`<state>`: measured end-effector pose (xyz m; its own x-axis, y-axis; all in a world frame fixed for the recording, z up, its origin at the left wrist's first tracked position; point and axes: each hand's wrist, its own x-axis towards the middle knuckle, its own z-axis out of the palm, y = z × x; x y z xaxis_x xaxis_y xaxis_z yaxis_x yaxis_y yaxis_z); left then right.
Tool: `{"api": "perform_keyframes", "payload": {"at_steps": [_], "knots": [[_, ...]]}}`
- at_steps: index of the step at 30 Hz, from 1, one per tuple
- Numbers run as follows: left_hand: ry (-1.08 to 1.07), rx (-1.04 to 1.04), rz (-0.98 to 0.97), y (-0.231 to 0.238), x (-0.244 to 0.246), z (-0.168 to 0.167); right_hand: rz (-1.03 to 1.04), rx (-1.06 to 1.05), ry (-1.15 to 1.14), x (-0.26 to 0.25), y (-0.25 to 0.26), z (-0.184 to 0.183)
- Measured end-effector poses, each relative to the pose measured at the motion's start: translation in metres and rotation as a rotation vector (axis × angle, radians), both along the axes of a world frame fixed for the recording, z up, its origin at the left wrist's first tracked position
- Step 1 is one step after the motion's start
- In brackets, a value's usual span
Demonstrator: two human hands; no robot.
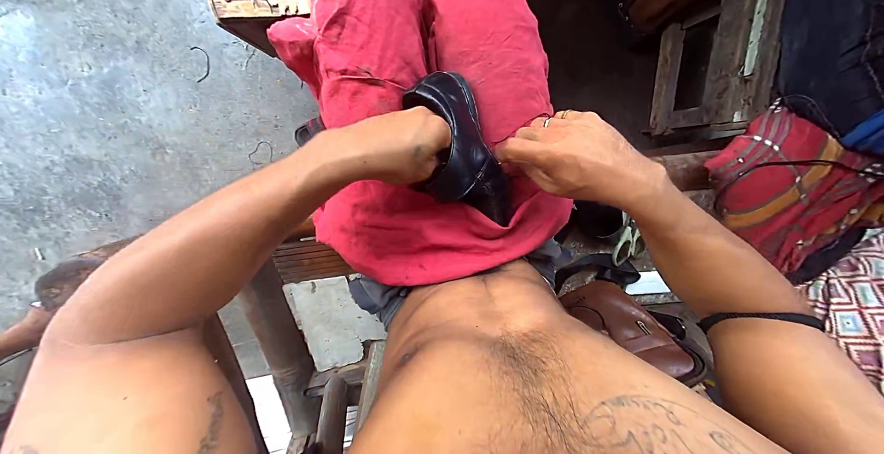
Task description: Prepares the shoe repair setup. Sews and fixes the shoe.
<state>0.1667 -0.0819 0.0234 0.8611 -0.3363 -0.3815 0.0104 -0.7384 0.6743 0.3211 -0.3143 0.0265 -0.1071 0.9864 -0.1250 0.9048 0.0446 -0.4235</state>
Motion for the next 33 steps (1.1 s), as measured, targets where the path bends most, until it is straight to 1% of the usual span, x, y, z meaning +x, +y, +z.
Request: {"api": "perform_keyframes", "payload": {"at_steps": [3, 5, 7, 10, 13, 16, 18, 21, 23, 25, 27, 28, 30, 33], "knots": [[0.111, -0.171, 0.269, -0.007, -0.002, -0.004, -0.089, 0.053, 0.012, -0.012, -0.012, -0.007], [0.182, -0.297, 0.393, -0.013, -0.006, -0.005, -0.141, 0.094, -0.011, -0.020, -0.018, -0.011], [0.234, -0.391, 0.456, -0.017, -0.010, -0.004, -0.205, 0.125, -0.028, -0.031, -0.022, -0.014], [0.296, -0.438, 0.517, -0.025, -0.013, -0.003, -0.313, 0.151, -0.054, -0.046, -0.029, -0.019], [0.287, -0.454, 0.561, -0.029, -0.020, -0.007, -0.416, 0.210, -0.057, -0.060, -0.033, -0.026], [0.210, -0.464, 0.609, -0.033, -0.028, -0.010, -0.445, 0.250, -0.051, -0.066, -0.035, -0.030], [0.193, -0.474, 0.628, -0.035, -0.031, -0.012, -0.452, 0.272, -0.052, -0.069, -0.036, -0.031], [0.213, -0.455, 0.604, -0.037, -0.032, -0.014, -0.505, 0.285, -0.066, -0.077, -0.037, -0.032], [0.211, -0.384, 0.551, -0.037, -0.033, -0.014, -0.524, 0.277, -0.041, -0.081, -0.040, -0.032], [0.180, -0.265, 0.485, -0.036, -0.039, -0.010, -0.487, 0.241, 0.032, -0.074, -0.042, -0.030], [0.111, -0.210, 0.460, -0.038, -0.049, -0.013, -0.395, 0.185, 0.112, -0.061, -0.044, -0.025], [0.084, -0.206, 0.459, -0.038, -0.050, -0.015, -0.353, 0.164, 0.113, -0.053, -0.043, -0.022], [0.070, -0.221, 0.457, -0.040, -0.047, -0.017, -0.338, 0.125, 0.037, -0.041, -0.040, -0.019], [0.047, -0.266, 0.487, -0.044, -0.040, -0.021, -0.427, 0.052, -0.133, -0.013, -0.043, -0.018]]}}
